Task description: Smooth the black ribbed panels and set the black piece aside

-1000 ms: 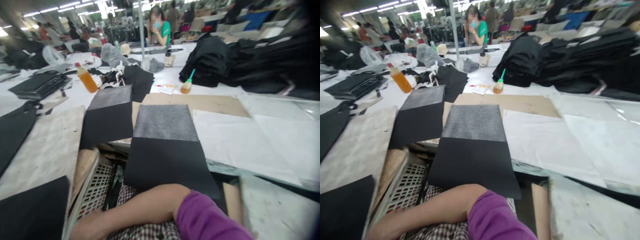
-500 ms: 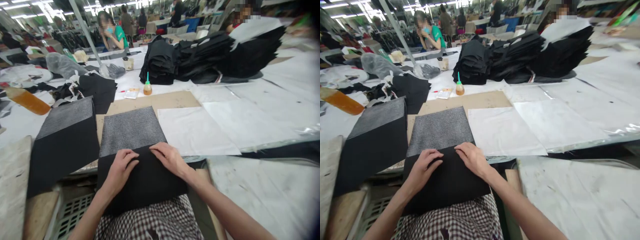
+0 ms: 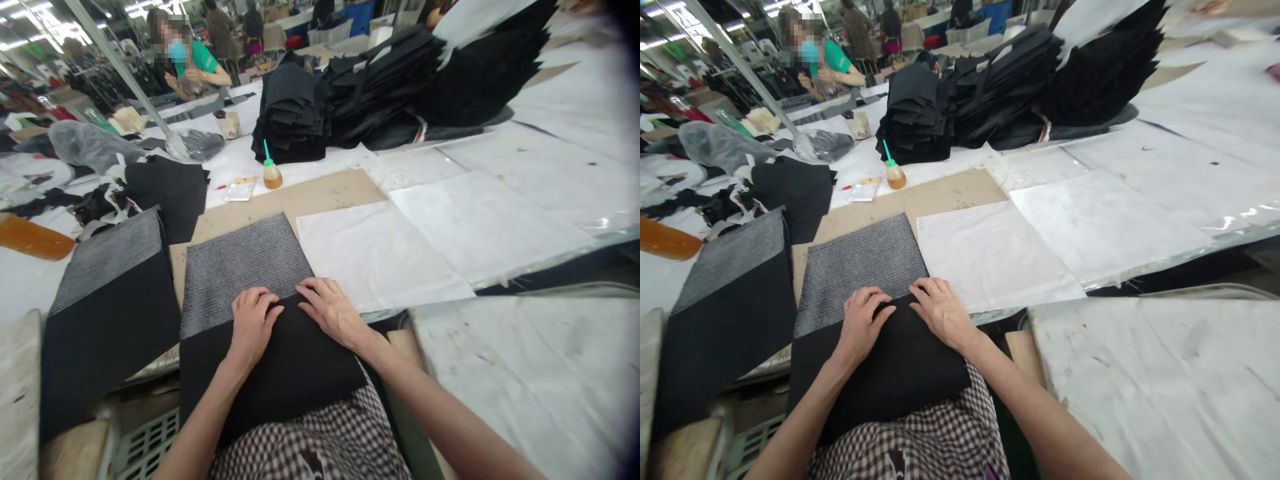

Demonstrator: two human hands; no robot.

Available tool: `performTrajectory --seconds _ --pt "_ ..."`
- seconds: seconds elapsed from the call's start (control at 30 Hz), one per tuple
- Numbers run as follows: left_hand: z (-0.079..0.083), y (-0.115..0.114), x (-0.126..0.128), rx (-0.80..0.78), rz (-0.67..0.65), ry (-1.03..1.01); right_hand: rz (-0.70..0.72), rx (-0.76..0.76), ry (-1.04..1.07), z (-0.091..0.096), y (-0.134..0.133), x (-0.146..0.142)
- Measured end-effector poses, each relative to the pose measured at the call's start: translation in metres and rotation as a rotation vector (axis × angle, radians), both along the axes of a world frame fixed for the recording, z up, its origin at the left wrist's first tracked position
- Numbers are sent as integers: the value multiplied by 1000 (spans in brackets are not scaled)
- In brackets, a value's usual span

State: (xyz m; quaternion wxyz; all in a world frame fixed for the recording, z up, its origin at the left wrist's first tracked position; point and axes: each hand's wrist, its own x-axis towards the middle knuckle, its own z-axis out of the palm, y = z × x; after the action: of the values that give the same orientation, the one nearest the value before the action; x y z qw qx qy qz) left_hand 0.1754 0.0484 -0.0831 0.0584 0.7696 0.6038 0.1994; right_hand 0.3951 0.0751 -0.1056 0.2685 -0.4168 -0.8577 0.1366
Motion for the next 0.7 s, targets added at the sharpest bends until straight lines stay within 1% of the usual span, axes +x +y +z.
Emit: performTrajectory --seconds 0.13,0.23,0.3,0.37,0.43,0.5,0.57,0.63,0.7 --pt "4 0 2 24 -40 30 12 -10 42 -1 2 2" --pt "6 -3 3 34 -101 15 16 -33 66 -1 3 4" --pt "8 -6 3 40 -151 -5 1 -40 76 2 4 5" --pt "10 -8 2 50 -205 -3 -5 -17 78 9 7 5" --pt "12 -10 2 62 -262 23 65 31 52 20 10 4" --pt "12 -11 1 72 -317 63 219 58 16 30 13 0" --pt "9 -9 -1 77 -354 108 361 36 -2 36 19 -4" --pt "7 -4 -6 64 -348 109 407 4 -20 37 27 -8" --pt "8 -1 -15 28 -302 38 386 -46 -61 33 34 -9"
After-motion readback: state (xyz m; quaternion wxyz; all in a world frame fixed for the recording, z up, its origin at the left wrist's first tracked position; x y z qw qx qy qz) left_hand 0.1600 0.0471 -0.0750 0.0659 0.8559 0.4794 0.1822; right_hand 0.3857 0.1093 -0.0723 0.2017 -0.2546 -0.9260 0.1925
